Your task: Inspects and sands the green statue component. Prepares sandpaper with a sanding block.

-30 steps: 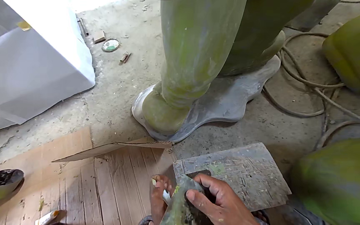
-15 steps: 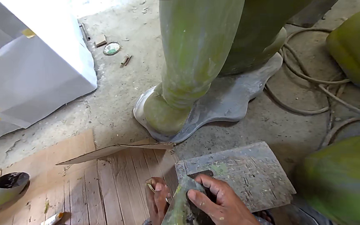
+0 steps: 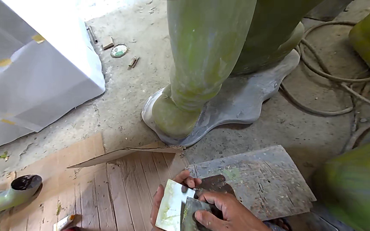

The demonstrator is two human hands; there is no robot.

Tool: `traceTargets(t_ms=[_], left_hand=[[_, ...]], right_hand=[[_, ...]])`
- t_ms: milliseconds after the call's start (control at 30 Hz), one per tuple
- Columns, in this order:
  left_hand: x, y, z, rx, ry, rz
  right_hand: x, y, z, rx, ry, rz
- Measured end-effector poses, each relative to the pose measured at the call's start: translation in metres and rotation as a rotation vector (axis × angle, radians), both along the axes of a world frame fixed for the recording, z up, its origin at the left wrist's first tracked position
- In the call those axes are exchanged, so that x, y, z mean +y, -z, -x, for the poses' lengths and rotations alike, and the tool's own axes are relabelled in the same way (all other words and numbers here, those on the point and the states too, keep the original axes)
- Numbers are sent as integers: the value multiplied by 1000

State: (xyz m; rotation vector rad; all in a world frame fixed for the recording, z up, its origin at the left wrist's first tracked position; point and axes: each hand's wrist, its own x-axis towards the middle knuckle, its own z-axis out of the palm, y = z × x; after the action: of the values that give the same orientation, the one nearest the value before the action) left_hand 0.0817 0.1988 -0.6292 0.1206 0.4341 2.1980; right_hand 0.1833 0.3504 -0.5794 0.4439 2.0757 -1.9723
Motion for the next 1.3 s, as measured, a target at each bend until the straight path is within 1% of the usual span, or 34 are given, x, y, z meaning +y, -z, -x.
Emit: traceTargets(t_ms=[267, 367, 533, 733, 933, 1100, 1233, 1300], left_hand=[[4, -8, -7, -74, 7, -13], [3, -6, -5, -51, 16, -60], [1, -7, -6, -139, -12, -71], [9, -1, -16, -58, 44, -48], [11, 3, -28, -56, 102, -24], [8, 2, -35, -96, 171, 5], [7, -4, -35, -182, 233, -15], [7, -6, -34, -190, 252, -9]], right_hand=[[3, -3, -1, -48, -78, -31], [3, -4, 0, -50, -157, -74], [1, -7, 0, -49, -275, -143], [-4, -11, -2, -27, -242, -174], [-4, -13, -6, 11, -259, -184], [-4, -10, -9, 60, -256, -177], [-3, -10, -9, 103, -268, -198], [-2, -10, -9, 117, -270, -197]])
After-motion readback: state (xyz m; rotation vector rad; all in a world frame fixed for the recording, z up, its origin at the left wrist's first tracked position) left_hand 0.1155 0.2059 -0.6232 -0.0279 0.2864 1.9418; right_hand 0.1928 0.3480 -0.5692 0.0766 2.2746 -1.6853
